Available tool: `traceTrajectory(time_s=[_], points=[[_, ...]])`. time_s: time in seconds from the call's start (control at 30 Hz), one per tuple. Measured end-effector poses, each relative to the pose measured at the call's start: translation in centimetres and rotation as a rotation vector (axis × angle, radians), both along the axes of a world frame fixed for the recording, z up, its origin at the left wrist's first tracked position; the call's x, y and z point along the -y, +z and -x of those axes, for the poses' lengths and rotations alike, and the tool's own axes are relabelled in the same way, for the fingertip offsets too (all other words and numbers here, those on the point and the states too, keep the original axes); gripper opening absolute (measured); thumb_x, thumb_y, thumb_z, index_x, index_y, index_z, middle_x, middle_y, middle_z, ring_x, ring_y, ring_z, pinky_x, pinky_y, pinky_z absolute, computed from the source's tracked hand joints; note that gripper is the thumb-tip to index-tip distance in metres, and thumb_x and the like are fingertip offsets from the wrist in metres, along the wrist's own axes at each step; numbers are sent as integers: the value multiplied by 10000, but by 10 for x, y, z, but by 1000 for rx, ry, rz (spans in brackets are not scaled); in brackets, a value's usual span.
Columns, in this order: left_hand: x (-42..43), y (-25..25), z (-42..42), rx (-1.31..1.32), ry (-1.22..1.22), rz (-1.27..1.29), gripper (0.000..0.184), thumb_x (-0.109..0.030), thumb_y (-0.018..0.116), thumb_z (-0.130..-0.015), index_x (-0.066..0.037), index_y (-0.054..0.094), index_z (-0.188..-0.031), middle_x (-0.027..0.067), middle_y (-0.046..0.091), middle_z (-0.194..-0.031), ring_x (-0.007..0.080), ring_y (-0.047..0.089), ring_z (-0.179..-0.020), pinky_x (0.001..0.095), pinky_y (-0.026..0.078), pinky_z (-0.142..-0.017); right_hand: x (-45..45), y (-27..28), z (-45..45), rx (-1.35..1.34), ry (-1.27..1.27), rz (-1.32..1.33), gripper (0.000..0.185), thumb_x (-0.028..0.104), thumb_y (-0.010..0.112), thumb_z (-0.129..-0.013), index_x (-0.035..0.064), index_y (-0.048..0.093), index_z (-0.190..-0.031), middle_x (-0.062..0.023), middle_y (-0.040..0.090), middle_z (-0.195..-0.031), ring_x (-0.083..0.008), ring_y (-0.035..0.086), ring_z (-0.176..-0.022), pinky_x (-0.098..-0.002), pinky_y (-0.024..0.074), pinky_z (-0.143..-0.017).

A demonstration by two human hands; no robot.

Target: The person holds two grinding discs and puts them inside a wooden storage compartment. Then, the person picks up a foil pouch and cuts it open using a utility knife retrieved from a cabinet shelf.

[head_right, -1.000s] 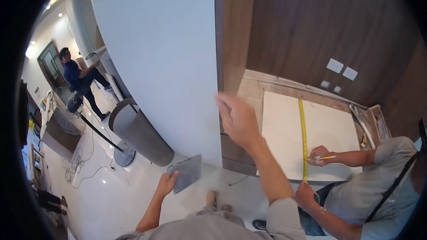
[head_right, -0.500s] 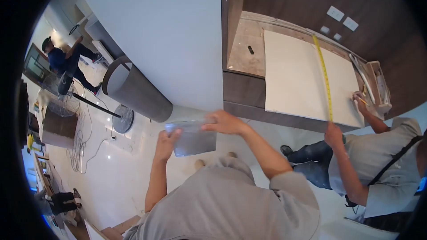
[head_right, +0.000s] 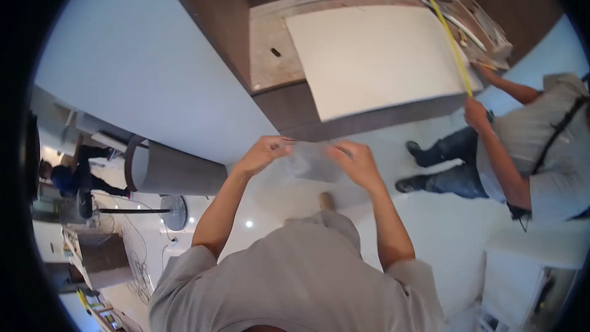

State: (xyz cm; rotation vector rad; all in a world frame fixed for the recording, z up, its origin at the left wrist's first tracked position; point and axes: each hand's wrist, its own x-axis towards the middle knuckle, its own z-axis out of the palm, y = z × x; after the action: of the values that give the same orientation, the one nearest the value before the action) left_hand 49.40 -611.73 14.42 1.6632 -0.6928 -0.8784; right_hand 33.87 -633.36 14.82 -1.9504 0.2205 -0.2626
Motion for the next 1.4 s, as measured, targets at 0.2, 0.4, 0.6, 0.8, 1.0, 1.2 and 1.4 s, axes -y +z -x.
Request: traceTrajectory(time_s=[0.2, 0.4, 0.6, 0.8, 1.0, 1.2, 1.4], points=[[-32, -80, -122, 1228, -130, -1040, 504, -133, 552, -853, -102, 467, -1348, 114, 674, -868, 240, 673, -793, 390, 515, -650, 46, -55, 47, -79, -177, -18, 167, 140, 633, -863, -22, 656, -895, -93, 641, -736, -121, 568, -698, -272, 460, -654], [-67, -185, -225, 1421, -89, -1031, 431, -170, 447, -903, -197, 487, -1331, 92, 650, -677, 238, 660, -645, 383, 494, -550, 31, -82, 60, -147, 8, 66, 162, 154, 617, -873, -3, 656, -888, -136, 662, -805, -226, 617, -709, -312, 482, -672], [-41, -166, -200, 1485, -257, -1289, 511, -134, 490, -881, -11, 397, -1368, 56, 677, -743, 183, 661, -639, 364, 497, -557, 19, -88, 56, -246, 62, -2, 211, 209, 613, -886, 9, 665, -931, -139, 679, -856, -252, 649, -782, -321, 497, -731], [-13, -170, -213, 1494, -325, -1360, 433, -182, 554, -872, -46, 489, -1278, -1, 644, -942, 150, 646, -821, 315, 501, -698, 27, -85, 65, -275, 31, -20, 243, 251, 614, -897, 21, 671, -952, -119, 687, -861, -230, 649, -795, -326, 494, -750], [24, -162, -184, 1505, -382, -1621, 143, -154, 619, -813, -229, 733, -856, -82, 689, -832, 126, 671, -792, 332, 437, -416, 49, -80, 88, -277, -89, -46, 211, 222, 624, -893, 25, 677, -947, -111, 687, -879, -210, 638, -799, -315, 489, -748], [-8, -155, -102, 1325, -751, -1617, 198, -114, 613, -794, -209, 747, -904, -113, 682, -817, 113, 654, -759, 295, 421, -468, 58, -72, 65, -230, 0, -41, 226, 242, 625, -892, 25, 677, -932, -102, 679, -855, -201, 624, -777, -314, 483, -730], [-126, -220, 14, 783, -842, -1796, 256, -96, 749, -611, -184, 733, -850, -49, 685, -788, 131, 649, -661, 330, 419, -426, 24, -76, -5, -188, 274, -210, 221, 225, 639, -883, 8, 672, -906, -42, 648, -775, -115, 565, -727, -268, 451, -655]])
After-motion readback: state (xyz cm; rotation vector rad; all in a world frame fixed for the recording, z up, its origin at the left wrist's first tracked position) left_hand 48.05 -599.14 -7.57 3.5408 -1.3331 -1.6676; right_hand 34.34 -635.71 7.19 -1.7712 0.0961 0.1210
